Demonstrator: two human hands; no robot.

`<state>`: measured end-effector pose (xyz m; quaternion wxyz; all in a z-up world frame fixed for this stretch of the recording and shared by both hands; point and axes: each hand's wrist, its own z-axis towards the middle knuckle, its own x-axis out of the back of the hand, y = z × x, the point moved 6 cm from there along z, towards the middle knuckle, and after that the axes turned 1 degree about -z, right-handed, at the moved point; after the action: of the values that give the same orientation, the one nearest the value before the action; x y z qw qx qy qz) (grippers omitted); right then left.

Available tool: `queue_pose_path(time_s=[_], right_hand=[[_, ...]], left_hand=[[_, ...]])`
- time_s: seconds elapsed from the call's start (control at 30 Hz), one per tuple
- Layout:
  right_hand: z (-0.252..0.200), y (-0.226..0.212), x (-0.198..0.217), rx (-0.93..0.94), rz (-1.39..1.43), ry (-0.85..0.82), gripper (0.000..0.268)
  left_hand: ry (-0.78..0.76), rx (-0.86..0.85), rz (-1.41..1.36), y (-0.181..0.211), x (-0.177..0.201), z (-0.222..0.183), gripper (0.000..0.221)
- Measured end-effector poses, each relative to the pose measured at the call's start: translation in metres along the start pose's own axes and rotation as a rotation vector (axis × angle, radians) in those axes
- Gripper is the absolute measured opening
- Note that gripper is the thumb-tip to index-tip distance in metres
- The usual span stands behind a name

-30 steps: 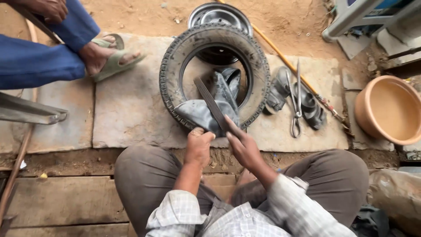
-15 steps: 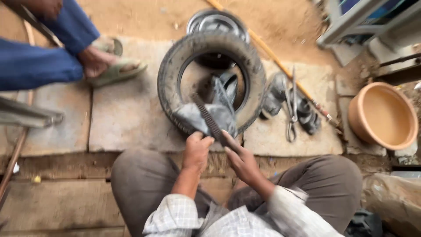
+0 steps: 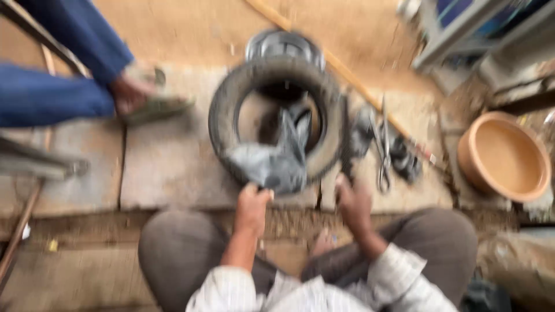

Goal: Repairing a puncture in a motorcycle inner tube by cleaning the surface with a rasp and applying adhesive.

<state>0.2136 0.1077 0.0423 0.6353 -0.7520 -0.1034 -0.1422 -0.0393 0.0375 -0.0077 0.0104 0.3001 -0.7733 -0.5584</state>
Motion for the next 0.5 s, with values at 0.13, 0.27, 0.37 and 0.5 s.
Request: queue_pose_path(time_s=[0.13, 0.27, 0.37, 0.5], right_hand=[[0.004, 0.003, 0.001, 0.09, 0.196, -0.126, 0.019], [0.018, 0.048, -0.019, -0.028, -0.246, -0.23, 0.026], [0.042, 0.14, -0.024, -0.088, -0.831, -0.287, 0.031], [0.033, 0.105, -0.028, -0.141, -0.938, -0.326, 0.034]], left_hand=[[-0.027, 0.021, -0.264, -0.018, 0.004, 0.001, 0.019], [-0.029, 0.076, -0.289, 0.0, -0.001, -0.006, 0.013], [0.027, 0.141, -0.27, 0.011, 0.002, -0.013, 0.013], [0.205, 0.078, -0.024, 0.013, 0.013, -0.003, 0.037]])
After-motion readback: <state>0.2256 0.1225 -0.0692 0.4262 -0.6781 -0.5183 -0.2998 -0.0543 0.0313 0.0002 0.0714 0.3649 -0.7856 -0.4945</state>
